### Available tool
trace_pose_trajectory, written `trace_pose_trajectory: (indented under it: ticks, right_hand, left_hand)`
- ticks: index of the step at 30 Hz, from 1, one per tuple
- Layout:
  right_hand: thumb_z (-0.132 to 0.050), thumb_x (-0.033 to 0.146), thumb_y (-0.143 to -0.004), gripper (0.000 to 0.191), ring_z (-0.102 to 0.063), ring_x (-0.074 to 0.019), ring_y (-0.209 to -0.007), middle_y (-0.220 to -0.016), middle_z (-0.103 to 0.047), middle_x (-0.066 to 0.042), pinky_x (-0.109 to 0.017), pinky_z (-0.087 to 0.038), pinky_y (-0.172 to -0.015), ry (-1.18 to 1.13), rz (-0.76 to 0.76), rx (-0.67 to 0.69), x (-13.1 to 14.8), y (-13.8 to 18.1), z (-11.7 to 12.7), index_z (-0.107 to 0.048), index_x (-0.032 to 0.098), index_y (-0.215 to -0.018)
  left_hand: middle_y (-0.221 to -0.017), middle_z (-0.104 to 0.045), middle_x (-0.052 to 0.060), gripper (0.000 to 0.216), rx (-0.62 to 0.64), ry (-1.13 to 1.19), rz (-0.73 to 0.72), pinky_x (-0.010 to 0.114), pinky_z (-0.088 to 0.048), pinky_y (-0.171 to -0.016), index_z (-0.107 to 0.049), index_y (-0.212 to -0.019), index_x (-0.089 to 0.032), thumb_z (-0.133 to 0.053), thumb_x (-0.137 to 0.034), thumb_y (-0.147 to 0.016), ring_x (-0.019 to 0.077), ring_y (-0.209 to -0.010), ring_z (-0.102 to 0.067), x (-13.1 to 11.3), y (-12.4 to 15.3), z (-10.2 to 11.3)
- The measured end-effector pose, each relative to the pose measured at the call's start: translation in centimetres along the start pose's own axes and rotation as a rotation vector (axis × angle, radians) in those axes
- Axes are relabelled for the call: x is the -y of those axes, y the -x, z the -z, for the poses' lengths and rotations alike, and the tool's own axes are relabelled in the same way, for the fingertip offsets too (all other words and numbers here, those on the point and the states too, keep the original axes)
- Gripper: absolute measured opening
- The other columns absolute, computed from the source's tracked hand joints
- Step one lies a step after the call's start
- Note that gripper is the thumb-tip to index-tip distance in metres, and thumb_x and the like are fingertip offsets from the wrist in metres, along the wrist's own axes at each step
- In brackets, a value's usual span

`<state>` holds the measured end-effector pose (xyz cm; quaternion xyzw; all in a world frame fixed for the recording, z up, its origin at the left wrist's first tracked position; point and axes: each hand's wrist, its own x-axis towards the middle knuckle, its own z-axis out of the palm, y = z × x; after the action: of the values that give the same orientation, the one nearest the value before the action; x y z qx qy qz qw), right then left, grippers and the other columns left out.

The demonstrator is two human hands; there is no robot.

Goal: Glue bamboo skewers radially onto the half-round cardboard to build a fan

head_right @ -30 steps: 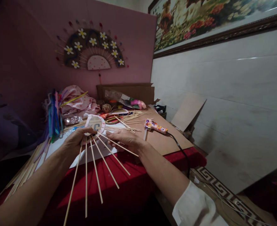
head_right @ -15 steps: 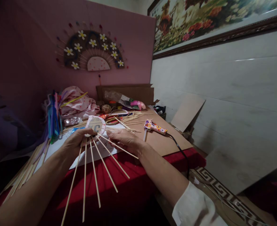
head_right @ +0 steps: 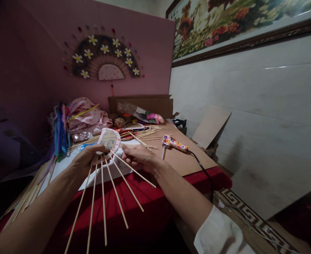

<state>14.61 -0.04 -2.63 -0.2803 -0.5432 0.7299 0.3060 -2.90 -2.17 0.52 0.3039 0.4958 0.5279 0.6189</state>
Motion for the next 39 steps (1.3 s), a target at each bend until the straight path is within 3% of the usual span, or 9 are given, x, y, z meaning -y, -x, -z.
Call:
trace_pose_trajectory:
  ticks: [6, 11, 17, 29, 39]
  right_hand:
    - [-0.056, 0.050, -0.077, 0.041, -0.028, 0.0001, -0.030, -0.046, -0.047, 0.006, -0.013, -0.014, -0.029, 0.043, 0.034, -0.079, 0.1, 0.0, -0.3, -0.054, 0.011, -0.065]
    - [-0.060, 0.044, -0.074, 0.033, -0.028, -0.0008, -0.032, -0.045, -0.045, 0.007, -0.015, -0.015, -0.031, 0.076, 0.360, -0.324, 0.3, -0.2, -0.7, -0.054, 0.013, -0.063]
    - [-0.056, 0.042, -0.078, 0.028, -0.032, -0.0033, -0.039, -0.049, -0.044, 0.006, -0.017, -0.022, -0.038, 0.235, 0.533, -0.321, 0.3, -0.1, -1.0, -0.064, 0.015, -0.078]
    - [-0.048, 0.039, -0.084, 0.032, -0.042, -0.0072, -0.046, -0.050, -0.047, 0.003, -0.020, -0.031, -0.046, 0.620, 0.585, -0.352, -0.5, 0.0, -1.1, -0.066, 0.015, -0.076]
    - [-0.045, 0.038, -0.086, 0.032, -0.041, -0.0082, -0.049, -0.052, -0.047, 0.002, -0.021, -0.031, -0.049, 0.767, 0.582, -0.388, -0.7, 0.1, -1.2, -0.066, 0.015, -0.077]
  left_hand:
    - [-0.055, -0.059, 0.004, 0.017, 0.070, -0.005, -0.048, 0.018, -0.043, -0.034, -0.058, -0.065, -0.010, -0.055, 0.000, -0.052, 0.0106, -0.041, -0.054, 0.1, 0.0, -0.1]
    - [-0.055, -0.059, 0.004, 0.018, 0.074, -0.050, -0.077, 0.015, -0.037, -0.030, -0.059, -0.066, -0.010, -0.055, 0.000, -0.051, 0.0095, -0.040, -0.052, 0.1, 0.2, -0.3]
    - [-0.062, -0.062, 0.005, 0.026, 0.096, -0.108, -0.105, 0.020, -0.045, -0.040, -0.061, -0.073, -0.010, -0.056, 0.000, -0.049, 0.0113, -0.047, -0.054, 0.3, 0.7, -0.7]
    - [-0.060, -0.062, 0.004, 0.024, 0.196, -0.175, -0.113, 0.020, -0.041, -0.037, -0.064, -0.071, -0.012, -0.057, -0.004, -0.050, 0.0118, -0.044, -0.053, 1.0, -0.1, -0.1]
    - [-0.058, -0.060, 0.002, 0.023, 0.148, -0.252, -0.145, 0.022, -0.042, -0.038, -0.062, -0.070, -0.011, -0.058, -0.005, -0.048, 0.0119, -0.044, -0.051, 1.0, 0.1, -0.5]
